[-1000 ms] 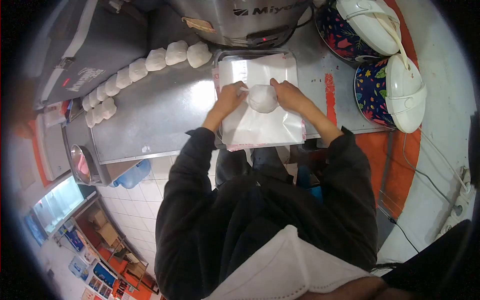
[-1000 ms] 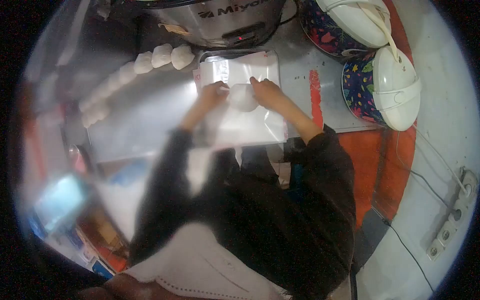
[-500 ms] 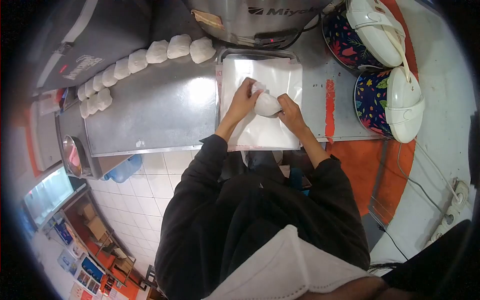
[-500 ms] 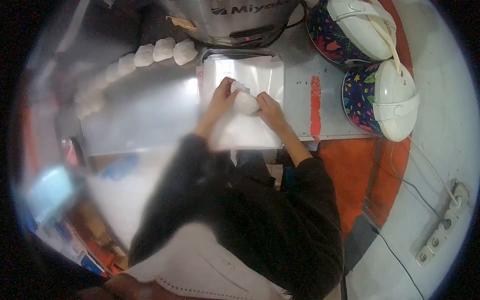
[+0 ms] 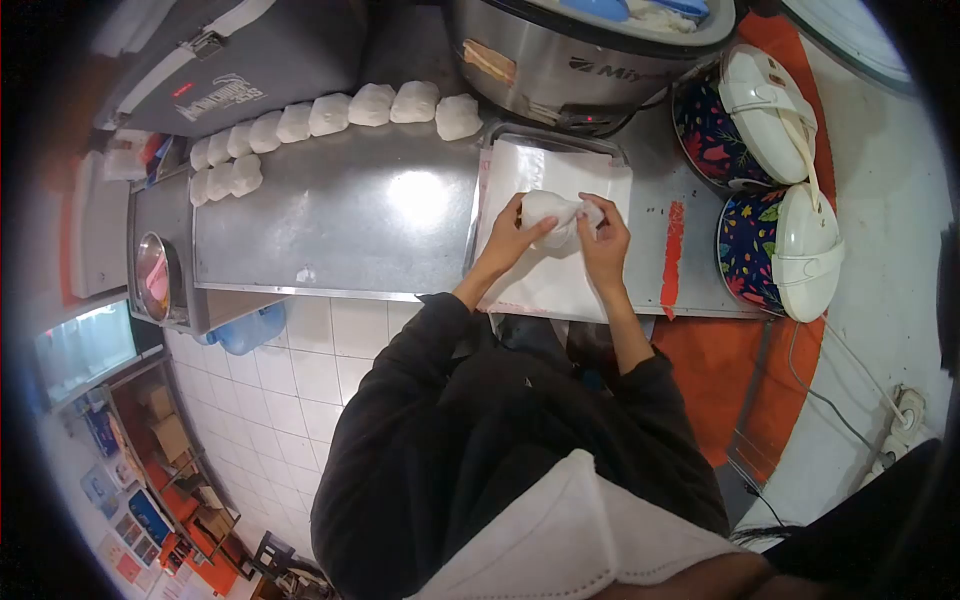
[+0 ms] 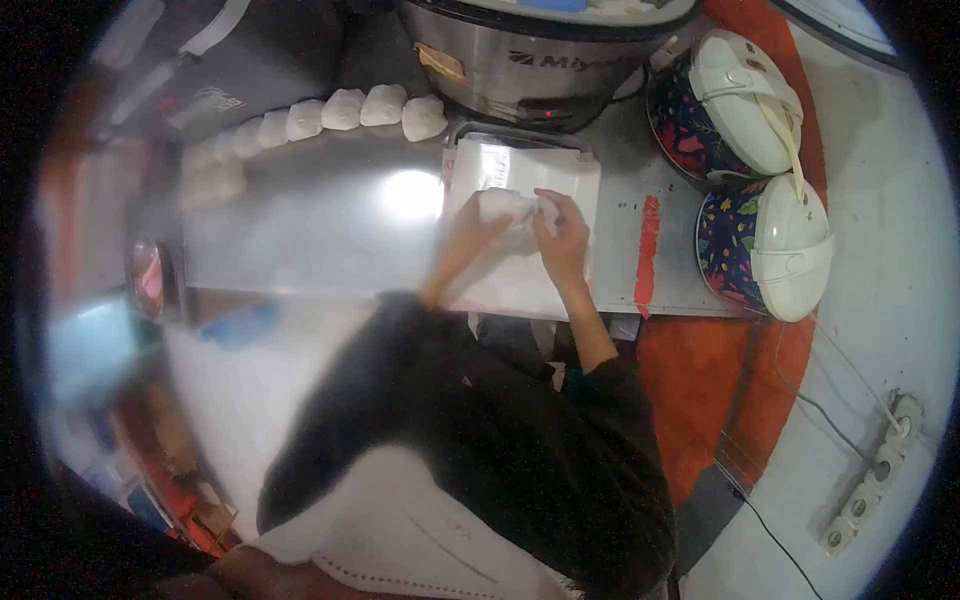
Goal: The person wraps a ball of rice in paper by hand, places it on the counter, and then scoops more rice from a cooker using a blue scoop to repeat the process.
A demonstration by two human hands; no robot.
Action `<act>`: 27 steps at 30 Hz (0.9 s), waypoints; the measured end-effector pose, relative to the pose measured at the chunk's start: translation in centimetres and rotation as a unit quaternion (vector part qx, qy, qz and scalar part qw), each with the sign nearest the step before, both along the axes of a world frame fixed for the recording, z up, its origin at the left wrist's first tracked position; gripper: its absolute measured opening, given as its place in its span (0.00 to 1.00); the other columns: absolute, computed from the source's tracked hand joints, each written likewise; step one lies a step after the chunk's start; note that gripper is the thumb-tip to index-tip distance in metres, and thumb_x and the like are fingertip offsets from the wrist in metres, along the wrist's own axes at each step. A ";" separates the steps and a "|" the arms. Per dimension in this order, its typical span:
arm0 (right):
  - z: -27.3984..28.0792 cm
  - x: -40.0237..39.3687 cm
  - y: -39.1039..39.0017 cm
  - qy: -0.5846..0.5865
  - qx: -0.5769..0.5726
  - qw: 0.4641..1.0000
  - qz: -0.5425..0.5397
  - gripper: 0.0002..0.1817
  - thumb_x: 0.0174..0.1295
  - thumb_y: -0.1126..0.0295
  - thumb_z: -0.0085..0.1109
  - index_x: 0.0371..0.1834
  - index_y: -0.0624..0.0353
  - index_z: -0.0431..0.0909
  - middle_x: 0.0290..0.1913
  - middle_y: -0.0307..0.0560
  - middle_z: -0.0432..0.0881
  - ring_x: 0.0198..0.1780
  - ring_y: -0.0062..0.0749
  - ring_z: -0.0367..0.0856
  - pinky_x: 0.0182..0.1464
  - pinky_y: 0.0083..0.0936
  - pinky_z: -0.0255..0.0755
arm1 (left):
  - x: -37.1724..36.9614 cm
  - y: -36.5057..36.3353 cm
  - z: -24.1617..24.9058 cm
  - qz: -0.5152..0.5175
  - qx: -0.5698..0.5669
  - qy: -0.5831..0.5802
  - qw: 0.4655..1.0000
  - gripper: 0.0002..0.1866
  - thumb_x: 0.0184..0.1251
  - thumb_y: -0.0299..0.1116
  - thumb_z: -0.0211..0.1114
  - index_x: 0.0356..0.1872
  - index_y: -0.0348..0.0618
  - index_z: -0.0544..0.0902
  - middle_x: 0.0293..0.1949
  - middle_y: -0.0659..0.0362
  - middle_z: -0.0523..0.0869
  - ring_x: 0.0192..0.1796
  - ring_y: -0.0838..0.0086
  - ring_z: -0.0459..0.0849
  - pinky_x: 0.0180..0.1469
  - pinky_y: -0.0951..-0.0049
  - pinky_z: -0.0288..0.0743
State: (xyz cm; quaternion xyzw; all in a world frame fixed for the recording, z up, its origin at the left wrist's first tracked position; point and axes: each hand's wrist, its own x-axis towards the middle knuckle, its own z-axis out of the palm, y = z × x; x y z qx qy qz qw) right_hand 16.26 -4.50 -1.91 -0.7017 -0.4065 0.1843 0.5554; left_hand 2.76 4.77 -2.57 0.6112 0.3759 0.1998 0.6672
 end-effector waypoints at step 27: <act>13.4 -6.8 15.1 0.065 0.058 0.995 0.039 0.18 0.58 0.79 0.60 0.51 0.60 0.70 0.49 0.40 0.70 0.44 0.22 0.71 0.51 0.21 0.67 | -28.8 29.1 -3.6 0.300 0.209 0.258 0.894 0.40 0.50 0.52 0.72 0.54 0.25 0.72 0.45 0.41 0.83 0.48 0.54 0.82 0.51 0.61 0.74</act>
